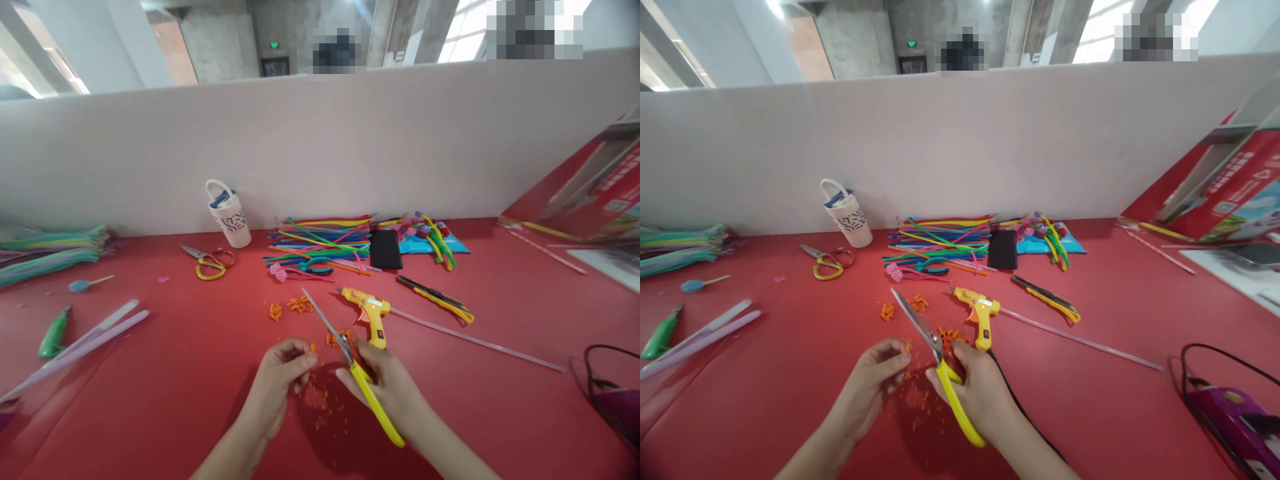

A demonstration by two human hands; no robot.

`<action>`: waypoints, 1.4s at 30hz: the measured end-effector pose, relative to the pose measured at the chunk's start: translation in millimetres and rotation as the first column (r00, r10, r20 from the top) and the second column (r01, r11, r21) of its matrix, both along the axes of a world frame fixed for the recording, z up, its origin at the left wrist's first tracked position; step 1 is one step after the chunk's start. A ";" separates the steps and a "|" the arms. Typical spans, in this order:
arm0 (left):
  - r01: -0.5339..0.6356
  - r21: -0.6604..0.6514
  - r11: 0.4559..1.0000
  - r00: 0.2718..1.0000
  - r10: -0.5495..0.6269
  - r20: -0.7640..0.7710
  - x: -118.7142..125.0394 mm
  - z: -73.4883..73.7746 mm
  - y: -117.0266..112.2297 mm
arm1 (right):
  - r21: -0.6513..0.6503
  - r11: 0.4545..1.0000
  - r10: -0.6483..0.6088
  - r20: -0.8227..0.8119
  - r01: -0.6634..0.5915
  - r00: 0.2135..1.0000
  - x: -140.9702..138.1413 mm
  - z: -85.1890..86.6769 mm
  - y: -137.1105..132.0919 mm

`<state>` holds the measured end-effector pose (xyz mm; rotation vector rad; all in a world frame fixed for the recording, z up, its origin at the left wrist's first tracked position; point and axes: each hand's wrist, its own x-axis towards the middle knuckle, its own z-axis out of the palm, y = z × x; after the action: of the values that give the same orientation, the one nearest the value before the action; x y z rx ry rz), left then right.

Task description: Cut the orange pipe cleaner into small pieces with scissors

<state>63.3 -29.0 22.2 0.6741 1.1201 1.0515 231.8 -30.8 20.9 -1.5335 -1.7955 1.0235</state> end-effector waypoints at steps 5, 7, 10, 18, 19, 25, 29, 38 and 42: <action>-0.134 0.056 0.989 0.991 0.134 0.004 -5.5 5.6 1.5 | 0.112 0.993 0.009 0.293 -0.044 0.956 1.9 0.0 -7.6; -0.164 0.094 0.982 0.986 0.161 0.031 -7.0 7.5 1.8 | 0.153 0.986 0.010 0.368 -0.071 0.930 0.5 1.2 -9.9; -0.208 0.139 0.968 0.977 0.199 0.072 -8.0 8.5 1.8 | 0.184 0.975 0.023 0.473 -0.125 0.881 -0.5 -0.9 -11.5; -0.244 0.196 0.950 0.957 0.203 0.206 -9.3 6.3 0.2 | 0.249 0.929 0.053 0.641 -0.273 0.766 3.1 -17.2 -14.2; -0.247 0.197 0.949 0.956 0.205 0.210 -9.2 6.2 0.0 | 0.257 0.925 0.053 0.641 -0.279 0.766 2.7 -17.4 -14.5; -0.257 0.181 0.949 0.949 0.212 0.233 -8.8 6.5 1.0 | 0.309 0.902 0.049 0.621 -0.301 0.782 0.2 -15.8 -15.9; -0.251 0.188 0.950 0.950 0.204 0.238 -9.4 6.6 0.7 | 0.350 0.884 0.028 0.622 -0.309 0.783 0.4 -16.8 -15.6; -0.243 0.207 0.948 0.950 0.189 0.249 -8.8 8.5 0.9 | 0.450 0.833 -0.025 0.611 -0.321 0.791 0.8 -18.5 -15.4; -0.239 0.209 0.948 0.950 0.184 0.250 -9.2 7.6 0.2 | 0.451 0.832 -0.026 0.614 -0.323 0.789 0.2 -18.4 -15.6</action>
<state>54.1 -28.8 29.8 0.6092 0.8879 1.4281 231.9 -46.4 2.5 -1.4323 -2.4045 0.0067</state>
